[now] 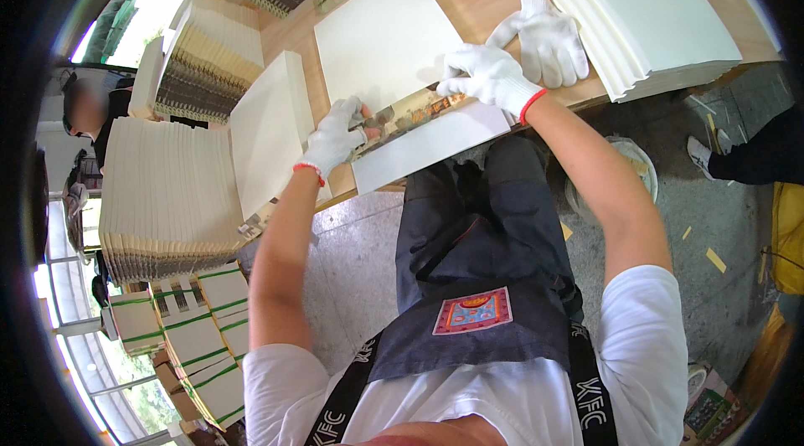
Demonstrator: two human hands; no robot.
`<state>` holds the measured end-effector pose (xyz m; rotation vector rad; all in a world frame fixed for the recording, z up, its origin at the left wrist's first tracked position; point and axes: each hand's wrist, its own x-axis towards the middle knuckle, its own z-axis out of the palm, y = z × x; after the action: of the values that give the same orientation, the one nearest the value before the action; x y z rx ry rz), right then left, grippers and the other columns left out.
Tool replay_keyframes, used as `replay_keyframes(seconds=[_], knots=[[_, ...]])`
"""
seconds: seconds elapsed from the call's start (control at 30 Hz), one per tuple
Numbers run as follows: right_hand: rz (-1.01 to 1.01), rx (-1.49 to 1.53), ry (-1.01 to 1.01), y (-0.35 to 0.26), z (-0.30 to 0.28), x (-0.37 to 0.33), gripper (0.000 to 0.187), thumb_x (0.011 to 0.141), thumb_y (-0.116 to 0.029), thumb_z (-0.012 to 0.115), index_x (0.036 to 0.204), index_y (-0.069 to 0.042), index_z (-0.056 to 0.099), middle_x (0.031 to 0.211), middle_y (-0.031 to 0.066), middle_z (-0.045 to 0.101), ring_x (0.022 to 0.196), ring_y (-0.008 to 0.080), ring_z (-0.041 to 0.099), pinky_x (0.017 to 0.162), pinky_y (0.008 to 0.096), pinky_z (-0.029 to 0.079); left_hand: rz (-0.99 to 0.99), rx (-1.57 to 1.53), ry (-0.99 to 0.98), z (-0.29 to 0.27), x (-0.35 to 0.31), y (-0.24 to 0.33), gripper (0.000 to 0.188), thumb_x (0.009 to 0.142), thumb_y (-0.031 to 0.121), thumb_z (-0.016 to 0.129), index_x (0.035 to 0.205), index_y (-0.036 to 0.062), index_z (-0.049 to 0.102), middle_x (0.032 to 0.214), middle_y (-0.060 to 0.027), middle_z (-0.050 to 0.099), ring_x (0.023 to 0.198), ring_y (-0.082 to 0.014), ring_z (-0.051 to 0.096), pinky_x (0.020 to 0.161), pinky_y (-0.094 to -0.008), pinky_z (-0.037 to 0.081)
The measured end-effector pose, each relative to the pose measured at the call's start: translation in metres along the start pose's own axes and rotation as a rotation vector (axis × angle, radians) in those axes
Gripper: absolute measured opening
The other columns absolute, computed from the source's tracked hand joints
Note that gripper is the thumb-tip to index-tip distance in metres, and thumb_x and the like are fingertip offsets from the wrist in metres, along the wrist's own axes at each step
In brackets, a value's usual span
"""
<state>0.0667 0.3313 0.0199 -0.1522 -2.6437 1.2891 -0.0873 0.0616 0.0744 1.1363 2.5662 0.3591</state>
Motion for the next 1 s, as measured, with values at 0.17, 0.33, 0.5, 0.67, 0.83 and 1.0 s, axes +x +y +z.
replay_keyframes(seconds=[0.17, 0.33, 0.5, 0.67, 0.83, 1.0], knots=[[-0.008, -0.159, 0.028, -0.004, -0.003, 0.001, 0.027, 0.082, -0.036, 0.077, 0.087, -0.011, 0.067, 0.087, 0.008, 0.064, 0.086, 0.0273, 0.063, 0.077, 0.0403, 0.048, 0.295, 0.265, -0.256, -0.033, 0.034, 0.022, 0.093, 0.075, 0.027, 0.084, 0.153, 0.0243, 0.035, 0.136, -0.0135, 0.048, 0.111, -0.0341, 0.063, 0.093, -0.0428, 0.052], [-0.09, -0.118, 0.034, -0.002, 0.002, 0.001, 0.023, 0.086, -0.035, 0.071, 0.086, -0.013, 0.067, 0.087, 0.0074, 0.064, 0.087, 0.0278, 0.064, 0.077, 0.0402, 0.049, 0.71, 0.695, -0.649, -0.038, 0.074, 0.069, 0.109, 0.066, 0.03, 0.089, 0.152, 0.0543, 0.027, 0.129, -0.0108, 0.051, 0.106, -0.0342, 0.064, 0.09, -0.044, 0.053], [0.02, -0.357, 0.216, -0.027, -0.032, -0.006, 0.013, 0.091, -0.026, 0.06, 0.098, -0.017, 0.068, 0.106, 0.0043, 0.066, 0.095, 0.026, 0.064, 0.084, 0.0377, 0.051, 0.673, 0.624, -0.728, -0.035, 0.081, 0.068, 0.113, 0.06, 0.016, 0.092, 0.149, 0.0534, 0.034, 0.133, -0.0132, 0.05, 0.114, -0.0379, 0.061, 0.092, -0.0446, 0.05], [0.289, -1.191, 0.432, 0.052, -0.044, -0.024, 0.022, 0.092, -0.018, 0.054, 0.108, -0.018, 0.068, 0.112, 0.0052, 0.068, 0.104, 0.0241, 0.064, 0.095, 0.0384, 0.048, 0.649, 0.598, -0.786, -0.032, 0.101, 0.079, 0.112, 0.061, 0.017, 0.091, 0.149, 0.0551, 0.033, 0.129, -0.0135, 0.053, 0.111, -0.036, 0.062, 0.09, -0.0438, 0.05], [-0.222, -0.35, 0.492, -0.005, -0.08, -0.026, 0.021, 0.088, -0.01, 0.057, 0.105, -0.011, 0.07, 0.104, 0.0073, 0.069, 0.098, 0.0258, 0.064, 0.086, 0.0376, 0.051, 0.828, 0.615, -0.679, -0.04, 0.094, 0.065, 0.105, 0.061, 0.015, 0.09, 0.149, 0.0431, 0.041, 0.124, -0.0135, 0.059, 0.11, -0.033, 0.065, 0.087, -0.0429, 0.052], [-0.584, -0.685, -0.071, -0.043, -0.041, -0.024, 0.035, 0.075, -0.014, 0.066, 0.109, -0.016, 0.07, 0.095, 0.0002, 0.065, 0.092, 0.0232, 0.062, 0.084, 0.0346, 0.046, 0.817, 0.627, -0.702, -0.033, 0.101, 0.061, 0.102, 0.063, 0.012, 0.089, 0.15, 0.0367, 0.042, 0.141, -0.0116, 0.048, 0.116, -0.0357, 0.062, 0.095, -0.046, 0.052]])
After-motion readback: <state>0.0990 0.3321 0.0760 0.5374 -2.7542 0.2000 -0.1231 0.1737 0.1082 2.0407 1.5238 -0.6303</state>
